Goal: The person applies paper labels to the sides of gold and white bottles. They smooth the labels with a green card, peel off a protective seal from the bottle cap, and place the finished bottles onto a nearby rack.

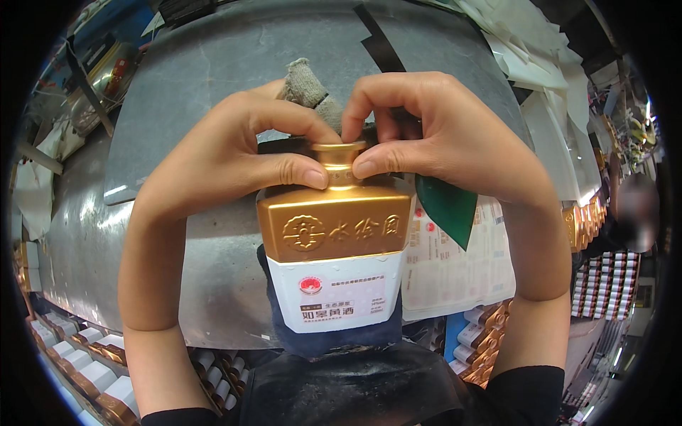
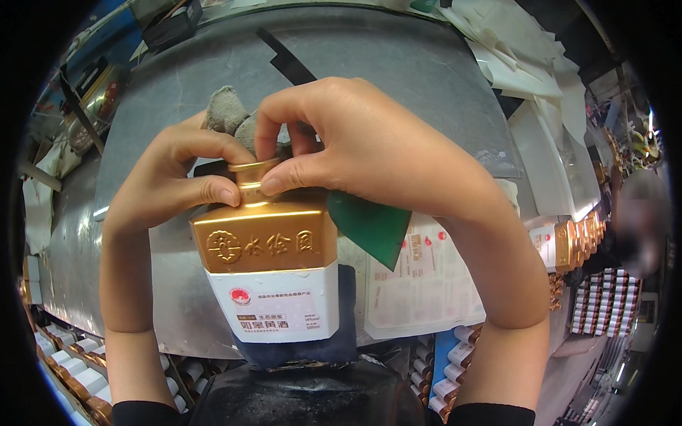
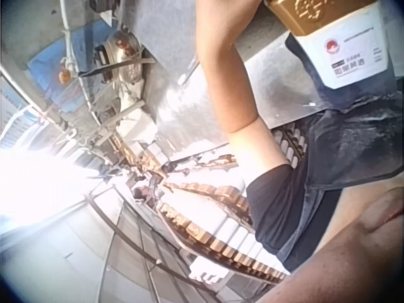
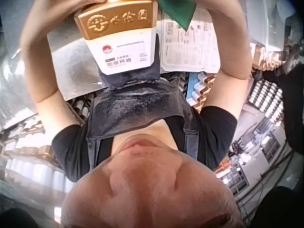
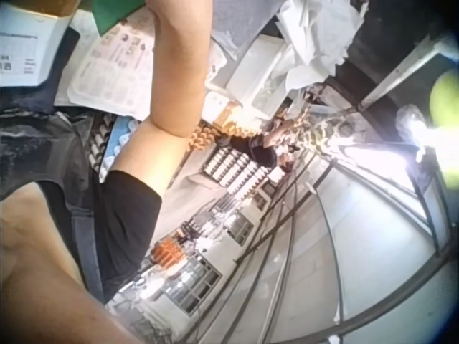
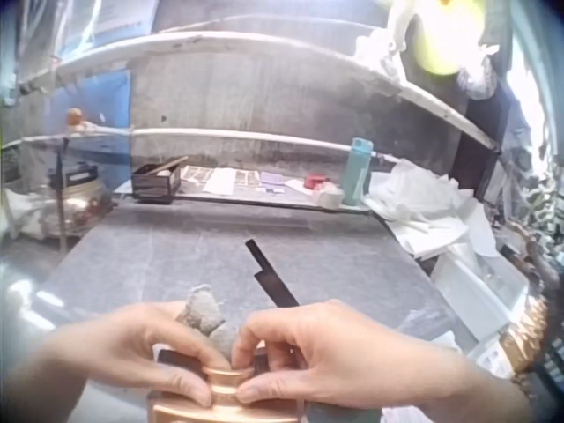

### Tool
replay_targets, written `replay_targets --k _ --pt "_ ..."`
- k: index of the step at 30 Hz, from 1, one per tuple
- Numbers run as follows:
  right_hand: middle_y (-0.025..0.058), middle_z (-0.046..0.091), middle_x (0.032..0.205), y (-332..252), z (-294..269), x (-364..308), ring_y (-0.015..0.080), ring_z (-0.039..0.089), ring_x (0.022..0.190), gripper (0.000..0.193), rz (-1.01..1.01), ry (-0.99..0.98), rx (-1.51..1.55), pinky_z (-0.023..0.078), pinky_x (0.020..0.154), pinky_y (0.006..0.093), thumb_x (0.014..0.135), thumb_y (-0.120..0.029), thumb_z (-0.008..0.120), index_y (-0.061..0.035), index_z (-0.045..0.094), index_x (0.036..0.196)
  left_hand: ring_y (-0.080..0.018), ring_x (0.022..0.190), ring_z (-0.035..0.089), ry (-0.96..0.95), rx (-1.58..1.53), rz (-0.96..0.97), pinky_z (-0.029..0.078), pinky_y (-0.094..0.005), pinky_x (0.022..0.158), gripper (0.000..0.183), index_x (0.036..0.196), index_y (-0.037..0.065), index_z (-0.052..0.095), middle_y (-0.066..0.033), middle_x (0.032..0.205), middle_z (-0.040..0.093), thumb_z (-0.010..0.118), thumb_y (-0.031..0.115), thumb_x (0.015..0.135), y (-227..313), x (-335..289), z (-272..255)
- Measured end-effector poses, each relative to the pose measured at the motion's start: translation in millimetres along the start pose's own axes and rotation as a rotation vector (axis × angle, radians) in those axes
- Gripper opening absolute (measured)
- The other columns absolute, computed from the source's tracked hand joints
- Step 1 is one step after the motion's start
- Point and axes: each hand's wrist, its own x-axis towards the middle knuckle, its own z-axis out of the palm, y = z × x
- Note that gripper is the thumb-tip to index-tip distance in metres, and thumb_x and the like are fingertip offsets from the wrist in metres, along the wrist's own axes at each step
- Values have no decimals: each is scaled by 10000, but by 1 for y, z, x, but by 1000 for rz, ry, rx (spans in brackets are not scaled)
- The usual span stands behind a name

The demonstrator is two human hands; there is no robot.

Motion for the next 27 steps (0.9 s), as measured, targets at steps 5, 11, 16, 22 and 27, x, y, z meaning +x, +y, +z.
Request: replay_targets --k 5,11,16,22,27 --pt "-37 456 608 2 1 -1 42 413 570 246 -45 13 -30 323 523 224 782 -190 802 -49 649 912 -154 879 529 3 3 -17 397 -302 796 338 893 38 735 -34 858 631 839 309 719 1 1 0" --pt "-26 454 613 -1 1 -1 55 414 572 250 -17 11 -10 333 527 234 772 -182 805 -43 636 893 -154 881 529 -33 14 -24 393 -297 795 340 887 37 735 -37 876 633 840 314 720 2 3 -3" --pt "77 540 631 -6 2 -1 181 535 603 269 22 21 -54 420 566 316 759 -220 779 -14 631 848 -159 881 540 -8 -33 15 398 -299 795 326 882 41 739 -49 906 637 837 310 725 -6 2 -1" --pt "48 562 657 4 -4 -8 132 530 605 196 -61 43 63 425 571 296 835 -182 709 -31 677 956 -186 969 574 175 -74 49 424 -321 895 460 1089 -2 689 -76 972 653 775 344 799 3 -6 -2" --pt "10 571 696 1 0 -59 66 513 625 163 107 334 107 409 565 236 909 -141 640 -13 679 1001 -212 972 610 280 174 174 436 -353 926 400 1129 43 714 -72 1022 730 687 341 865 22 -42 17"
